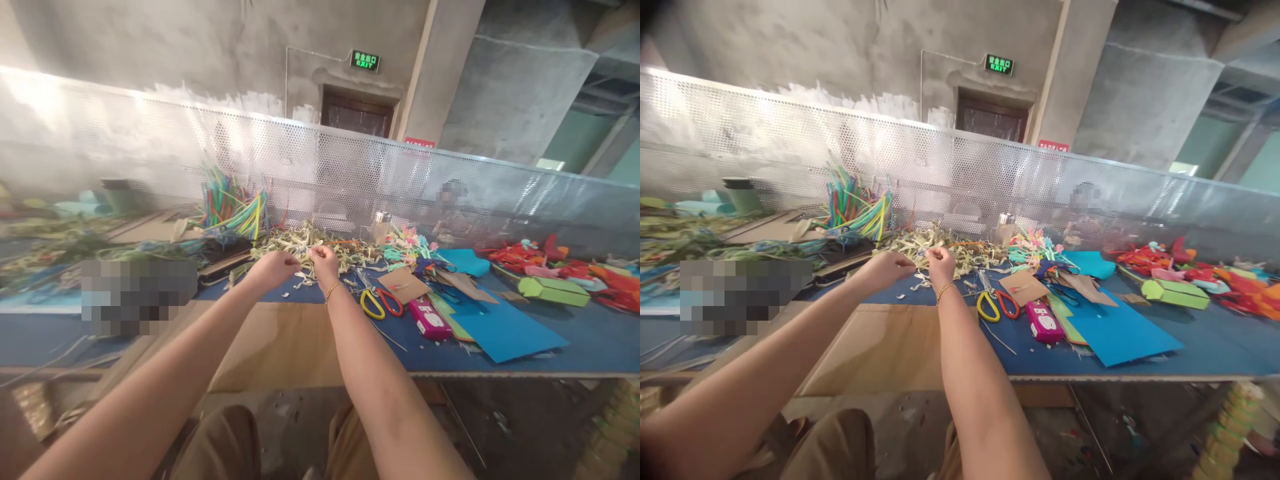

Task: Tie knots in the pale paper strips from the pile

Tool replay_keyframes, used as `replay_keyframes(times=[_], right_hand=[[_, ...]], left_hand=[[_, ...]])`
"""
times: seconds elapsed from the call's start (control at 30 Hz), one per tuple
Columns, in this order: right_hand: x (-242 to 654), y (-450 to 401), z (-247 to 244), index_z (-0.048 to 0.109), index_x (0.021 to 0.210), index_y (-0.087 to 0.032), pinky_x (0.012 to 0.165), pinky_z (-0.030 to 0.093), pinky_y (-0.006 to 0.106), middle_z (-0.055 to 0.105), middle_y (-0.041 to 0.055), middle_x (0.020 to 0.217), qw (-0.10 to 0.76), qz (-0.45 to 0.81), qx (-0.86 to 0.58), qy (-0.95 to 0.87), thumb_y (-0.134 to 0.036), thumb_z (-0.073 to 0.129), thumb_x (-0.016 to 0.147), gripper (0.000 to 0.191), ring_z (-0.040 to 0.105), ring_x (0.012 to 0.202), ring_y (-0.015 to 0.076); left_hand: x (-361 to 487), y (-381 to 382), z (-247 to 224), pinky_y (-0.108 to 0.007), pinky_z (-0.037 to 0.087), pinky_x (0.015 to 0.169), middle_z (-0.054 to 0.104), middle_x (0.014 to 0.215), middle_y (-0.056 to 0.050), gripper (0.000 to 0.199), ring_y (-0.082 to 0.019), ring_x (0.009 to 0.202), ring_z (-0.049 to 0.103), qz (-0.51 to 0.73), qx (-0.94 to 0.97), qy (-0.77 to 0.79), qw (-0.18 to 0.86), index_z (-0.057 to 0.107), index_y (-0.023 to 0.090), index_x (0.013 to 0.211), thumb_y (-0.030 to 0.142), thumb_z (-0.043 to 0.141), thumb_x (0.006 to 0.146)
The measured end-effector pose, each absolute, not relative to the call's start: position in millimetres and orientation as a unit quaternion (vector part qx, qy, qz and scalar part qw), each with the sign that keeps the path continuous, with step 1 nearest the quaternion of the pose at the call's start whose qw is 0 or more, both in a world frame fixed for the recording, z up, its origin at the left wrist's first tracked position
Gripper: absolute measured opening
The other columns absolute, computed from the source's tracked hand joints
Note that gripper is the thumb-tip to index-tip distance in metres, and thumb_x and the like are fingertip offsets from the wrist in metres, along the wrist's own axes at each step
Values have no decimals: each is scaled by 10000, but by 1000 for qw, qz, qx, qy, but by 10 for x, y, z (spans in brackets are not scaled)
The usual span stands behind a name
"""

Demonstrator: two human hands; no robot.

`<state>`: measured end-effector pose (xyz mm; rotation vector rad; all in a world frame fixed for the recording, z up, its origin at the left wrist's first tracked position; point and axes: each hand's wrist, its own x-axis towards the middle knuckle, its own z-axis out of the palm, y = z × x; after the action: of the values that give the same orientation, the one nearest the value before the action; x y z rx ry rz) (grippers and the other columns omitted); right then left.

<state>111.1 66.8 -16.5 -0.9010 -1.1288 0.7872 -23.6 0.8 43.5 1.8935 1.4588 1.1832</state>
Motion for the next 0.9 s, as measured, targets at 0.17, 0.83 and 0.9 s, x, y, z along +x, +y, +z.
replay_keyframes(times=[0.17, 0.83, 0.9], right_hand=[[1114, 690, -169, 622, 698, -176, 654, 446, 224, 617, -19, 651, 680, 331, -393, -524, -309, 628, 664, 137, 541, 614, 109], [1079, 574, -106, 656, 736, -189, 670, 481, 245, 677, -3, 697, 612, 303, -376, -626, -299, 620, 734, 116, 602, 651, 129], [1079, 555, -89, 659, 747, -184, 689, 485, 249, 686, 8, 723, 619, 303, -372, -622, -299, 621, 734, 122, 612, 672, 133]], left_hand=[[-15, 256, 42, -232, 397, 512, 648, 640, -43, 187, -121, 553, 555, 657, 463, 452, 388, 688, 154, 763, 239, 740, 606], [-119, 408, -43, -97, 394, 413, 611, 667, -1, 256, -56, 556, 571, 672, 418, 273, 546, 656, 131, 834, 218, 790, 634], [-117, 397, -35, -95, 405, 423, 618, 693, -3, 267, -58, 578, 582, 670, 422, 257, 554, 662, 135, 858, 192, 790, 632]])
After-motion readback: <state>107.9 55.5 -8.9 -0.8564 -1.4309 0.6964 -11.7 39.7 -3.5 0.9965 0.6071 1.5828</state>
